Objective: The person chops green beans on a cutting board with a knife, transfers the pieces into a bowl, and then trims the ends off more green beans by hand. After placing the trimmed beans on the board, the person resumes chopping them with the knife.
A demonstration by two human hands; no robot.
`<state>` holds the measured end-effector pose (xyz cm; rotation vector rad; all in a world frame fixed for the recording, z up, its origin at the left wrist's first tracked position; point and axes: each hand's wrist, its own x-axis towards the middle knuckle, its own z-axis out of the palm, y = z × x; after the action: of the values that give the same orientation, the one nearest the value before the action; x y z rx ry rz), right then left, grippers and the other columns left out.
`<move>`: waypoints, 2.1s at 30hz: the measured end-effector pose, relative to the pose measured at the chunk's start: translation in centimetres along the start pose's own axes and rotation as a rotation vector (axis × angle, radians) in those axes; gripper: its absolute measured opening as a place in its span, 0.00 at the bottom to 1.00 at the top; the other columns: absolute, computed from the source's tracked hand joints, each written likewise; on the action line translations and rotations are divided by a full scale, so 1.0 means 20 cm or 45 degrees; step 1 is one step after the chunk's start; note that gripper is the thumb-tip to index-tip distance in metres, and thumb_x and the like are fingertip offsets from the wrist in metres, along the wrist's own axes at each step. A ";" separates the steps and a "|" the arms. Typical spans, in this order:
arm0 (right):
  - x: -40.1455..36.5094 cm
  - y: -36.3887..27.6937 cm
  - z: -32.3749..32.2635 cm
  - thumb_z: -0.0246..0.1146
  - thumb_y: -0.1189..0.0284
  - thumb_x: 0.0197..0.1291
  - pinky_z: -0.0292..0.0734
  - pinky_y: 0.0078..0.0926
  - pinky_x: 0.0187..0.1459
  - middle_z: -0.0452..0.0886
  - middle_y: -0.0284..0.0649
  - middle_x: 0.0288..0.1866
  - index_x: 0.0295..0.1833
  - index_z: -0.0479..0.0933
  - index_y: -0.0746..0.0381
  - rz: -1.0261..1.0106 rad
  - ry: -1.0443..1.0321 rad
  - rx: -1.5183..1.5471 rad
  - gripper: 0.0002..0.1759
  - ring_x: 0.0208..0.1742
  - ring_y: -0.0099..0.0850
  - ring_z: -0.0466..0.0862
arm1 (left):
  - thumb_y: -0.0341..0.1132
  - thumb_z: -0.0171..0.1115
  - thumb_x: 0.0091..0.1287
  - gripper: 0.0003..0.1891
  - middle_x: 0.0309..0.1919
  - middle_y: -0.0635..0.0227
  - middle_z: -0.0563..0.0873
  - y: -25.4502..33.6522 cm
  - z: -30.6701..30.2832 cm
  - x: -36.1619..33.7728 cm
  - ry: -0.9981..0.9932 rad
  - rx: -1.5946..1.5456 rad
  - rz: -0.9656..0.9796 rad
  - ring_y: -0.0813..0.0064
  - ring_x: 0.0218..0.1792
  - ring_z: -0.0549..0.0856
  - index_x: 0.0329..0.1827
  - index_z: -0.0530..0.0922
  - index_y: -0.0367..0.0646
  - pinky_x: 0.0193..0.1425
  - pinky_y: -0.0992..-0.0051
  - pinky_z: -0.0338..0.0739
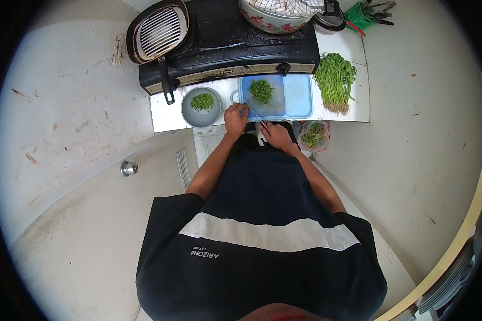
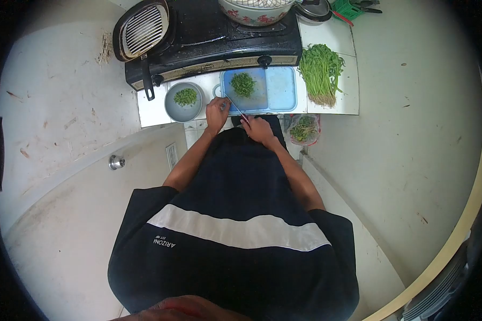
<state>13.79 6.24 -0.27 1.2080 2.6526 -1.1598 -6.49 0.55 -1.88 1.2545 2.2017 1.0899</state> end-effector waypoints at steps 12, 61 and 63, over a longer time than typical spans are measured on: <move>0.03 0.04 0.02 0.57 0.51 0.77 0.80 0.63 0.38 0.84 0.59 0.27 0.42 0.79 0.65 0.073 0.000 -0.024 0.25 0.33 0.63 0.86 | 0.29 0.69 0.67 0.06 0.42 0.67 0.89 -0.02 -0.03 -0.03 -0.062 0.278 0.367 0.61 0.44 0.88 0.46 0.90 0.46 0.50 0.59 0.76; 0.05 0.01 0.06 0.58 0.52 0.78 0.78 0.61 0.40 0.84 0.60 0.30 0.44 0.81 0.67 0.026 -0.067 0.055 0.26 0.35 0.63 0.85 | 0.31 0.70 0.68 0.04 0.40 0.64 0.90 0.00 -0.05 -0.02 0.027 0.189 0.266 0.57 0.44 0.88 0.42 0.90 0.43 0.50 0.58 0.77; 0.06 0.00 0.07 0.57 0.51 0.78 0.78 0.62 0.40 0.84 0.59 0.29 0.43 0.81 0.67 0.073 -0.048 0.049 0.27 0.35 0.62 0.85 | 0.30 0.70 0.69 0.04 0.40 0.65 0.90 0.00 -0.05 -0.02 0.024 0.196 0.287 0.57 0.44 0.88 0.43 0.90 0.43 0.49 0.58 0.77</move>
<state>12.52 6.16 -1.51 1.2458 2.5624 -1.2179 -6.96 -0.18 -1.28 1.5967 2.2353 1.0322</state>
